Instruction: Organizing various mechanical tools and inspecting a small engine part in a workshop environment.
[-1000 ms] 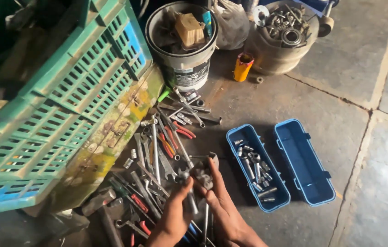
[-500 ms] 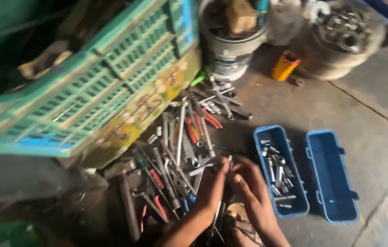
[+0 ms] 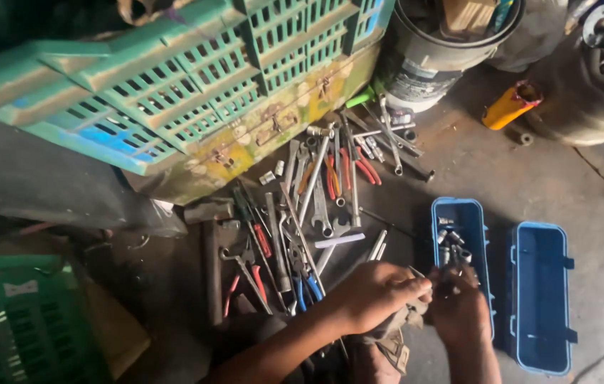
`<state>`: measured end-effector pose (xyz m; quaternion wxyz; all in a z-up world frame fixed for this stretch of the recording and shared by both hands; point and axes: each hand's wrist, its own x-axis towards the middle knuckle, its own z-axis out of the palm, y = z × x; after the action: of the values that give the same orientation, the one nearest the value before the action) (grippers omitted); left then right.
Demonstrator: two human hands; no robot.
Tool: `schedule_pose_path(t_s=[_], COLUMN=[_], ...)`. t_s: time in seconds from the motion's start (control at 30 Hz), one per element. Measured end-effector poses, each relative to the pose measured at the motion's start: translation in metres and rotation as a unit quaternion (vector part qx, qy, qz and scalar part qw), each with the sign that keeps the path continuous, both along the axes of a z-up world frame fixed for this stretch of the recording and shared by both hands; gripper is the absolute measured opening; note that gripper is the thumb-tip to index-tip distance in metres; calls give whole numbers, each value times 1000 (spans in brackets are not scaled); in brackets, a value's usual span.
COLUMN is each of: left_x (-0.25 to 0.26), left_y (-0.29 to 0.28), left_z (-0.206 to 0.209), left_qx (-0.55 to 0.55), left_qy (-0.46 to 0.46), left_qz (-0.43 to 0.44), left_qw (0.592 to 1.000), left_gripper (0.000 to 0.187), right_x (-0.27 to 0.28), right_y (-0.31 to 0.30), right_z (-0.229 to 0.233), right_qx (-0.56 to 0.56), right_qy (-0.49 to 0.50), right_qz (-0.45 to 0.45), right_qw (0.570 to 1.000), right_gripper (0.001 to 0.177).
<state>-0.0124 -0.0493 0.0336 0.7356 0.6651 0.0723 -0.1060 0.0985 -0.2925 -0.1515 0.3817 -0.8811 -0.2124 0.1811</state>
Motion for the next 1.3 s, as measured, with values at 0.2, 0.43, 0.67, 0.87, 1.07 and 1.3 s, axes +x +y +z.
schedule_pose_path(t_s=[0.2, 0.43, 0.67, 0.87, 1.07, 1.3], left_x=[-14, -16, -15, -11, -9, -12], left_y=[8, 20, 30, 55, 54, 61], left_z=[26, 27, 31, 19, 21, 27], left_qx=[183, 205, 300, 310, 316, 318], left_qy=[-28, 20, 94, 86, 83, 97], left_qz=[-63, -146, -114, 7, 21, 5], left_qw=[981, 967, 942, 947, 945, 943], left_gripper=[43, 42, 37, 27, 28, 29], right_x=[38, 58, 0, -52, 30, 76], right_y=[0, 19, 26, 48, 70, 58], right_z=[40, 68, 14, 4, 17, 18], right_qx=[487, 373, 264, -12, 18, -123], right_qy=[328, 289, 199, 16, -283, -219], right_qz=[-337, -353, -305, -94, -197, -143], right_qw=[736, 808, 893, 995, 939, 957], right_gripper=[51, 52, 38, 27, 39, 40])
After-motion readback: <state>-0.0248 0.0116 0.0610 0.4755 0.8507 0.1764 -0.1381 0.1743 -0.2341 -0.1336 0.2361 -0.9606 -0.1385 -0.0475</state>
